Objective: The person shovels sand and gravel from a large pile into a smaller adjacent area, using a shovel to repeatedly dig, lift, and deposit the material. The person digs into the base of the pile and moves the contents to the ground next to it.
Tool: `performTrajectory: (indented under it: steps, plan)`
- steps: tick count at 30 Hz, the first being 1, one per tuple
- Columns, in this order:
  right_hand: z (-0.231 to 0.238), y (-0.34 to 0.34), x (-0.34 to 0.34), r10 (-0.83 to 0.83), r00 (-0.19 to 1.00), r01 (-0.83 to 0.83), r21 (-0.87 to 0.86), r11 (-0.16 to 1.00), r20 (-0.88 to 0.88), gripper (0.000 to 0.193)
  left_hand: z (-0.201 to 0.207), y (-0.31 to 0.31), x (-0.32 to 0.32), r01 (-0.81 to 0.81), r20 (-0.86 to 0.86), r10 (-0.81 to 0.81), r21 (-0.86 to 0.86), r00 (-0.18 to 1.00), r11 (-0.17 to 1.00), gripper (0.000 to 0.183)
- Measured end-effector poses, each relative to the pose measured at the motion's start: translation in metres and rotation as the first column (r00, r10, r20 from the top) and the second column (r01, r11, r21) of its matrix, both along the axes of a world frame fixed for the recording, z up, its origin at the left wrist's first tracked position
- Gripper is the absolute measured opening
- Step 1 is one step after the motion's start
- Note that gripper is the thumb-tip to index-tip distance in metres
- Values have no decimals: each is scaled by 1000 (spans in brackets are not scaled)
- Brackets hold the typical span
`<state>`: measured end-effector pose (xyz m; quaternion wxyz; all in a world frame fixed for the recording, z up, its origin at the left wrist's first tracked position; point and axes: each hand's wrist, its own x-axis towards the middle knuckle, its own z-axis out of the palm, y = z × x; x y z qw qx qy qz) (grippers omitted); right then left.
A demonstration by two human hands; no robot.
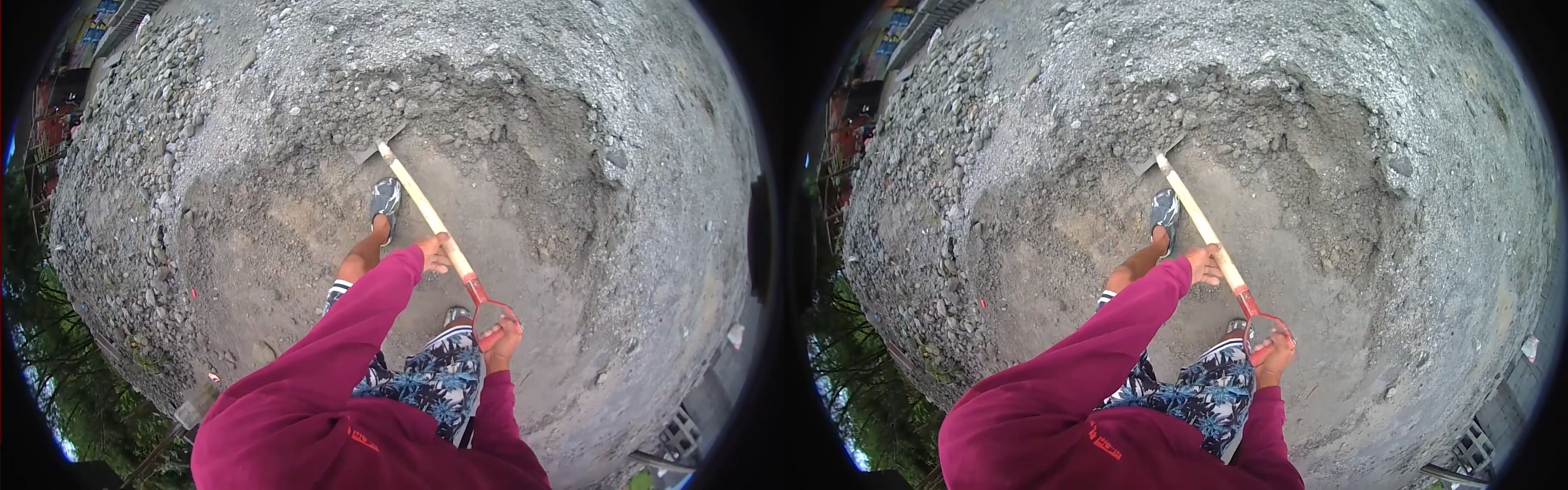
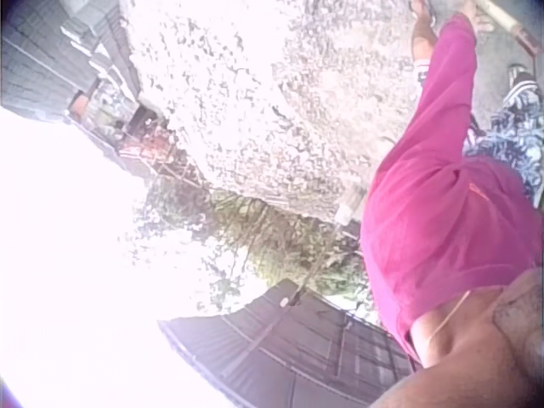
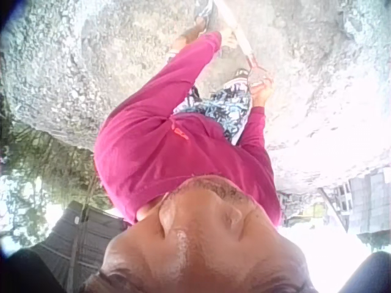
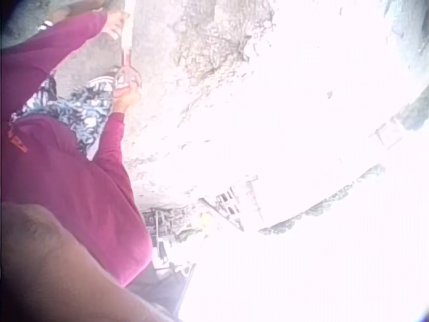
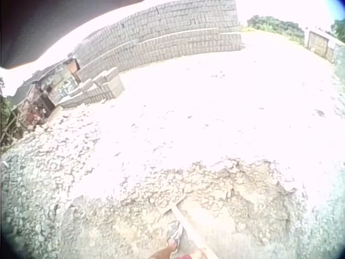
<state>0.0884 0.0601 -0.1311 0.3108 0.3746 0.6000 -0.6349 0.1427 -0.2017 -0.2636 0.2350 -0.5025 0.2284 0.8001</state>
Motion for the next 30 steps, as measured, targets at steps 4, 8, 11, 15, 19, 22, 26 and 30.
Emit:
performTrajectory:
  steps: [4,8,11,15,19,22,26,30]
  plan:
    - [-103,45,5,93,994,-109,468,877,58,12,-84,-42,10,-98,216,111,-70,970,993,68]
    - [-124,36,-13,-60,991,-30,633,774,120,11,-155,-110,-6,-159,167,194,-200,967,967,63]
    - [-72,-5,5,-54,994,-18,632,775,94,11,-179,-134,-30,-514,136,564,-281,815,810,38]
    - [-64,20,13,-64,998,49,657,752,-1,9,-178,-112,-43,-459,236,574,-402,784,792,19]
    - [-49,49,0,-44,999,27,620,784,12,12,-152,-82,-36,-489,225,616,-433,755,757,17]
    - [-25,82,-2,23,998,-51,482,875,63,14,-116,-70,-13,-524,166,667,-494,727,694,16]
    - [31,150,-5,99,995,-79,431,899,-24,15,-37,-10,-5,-569,102,699,-503,708,651,16]
    - [111,226,-20,210,971,-147,409,901,-114,16,56,66,0,-667,43,761,-450,648,594,14]
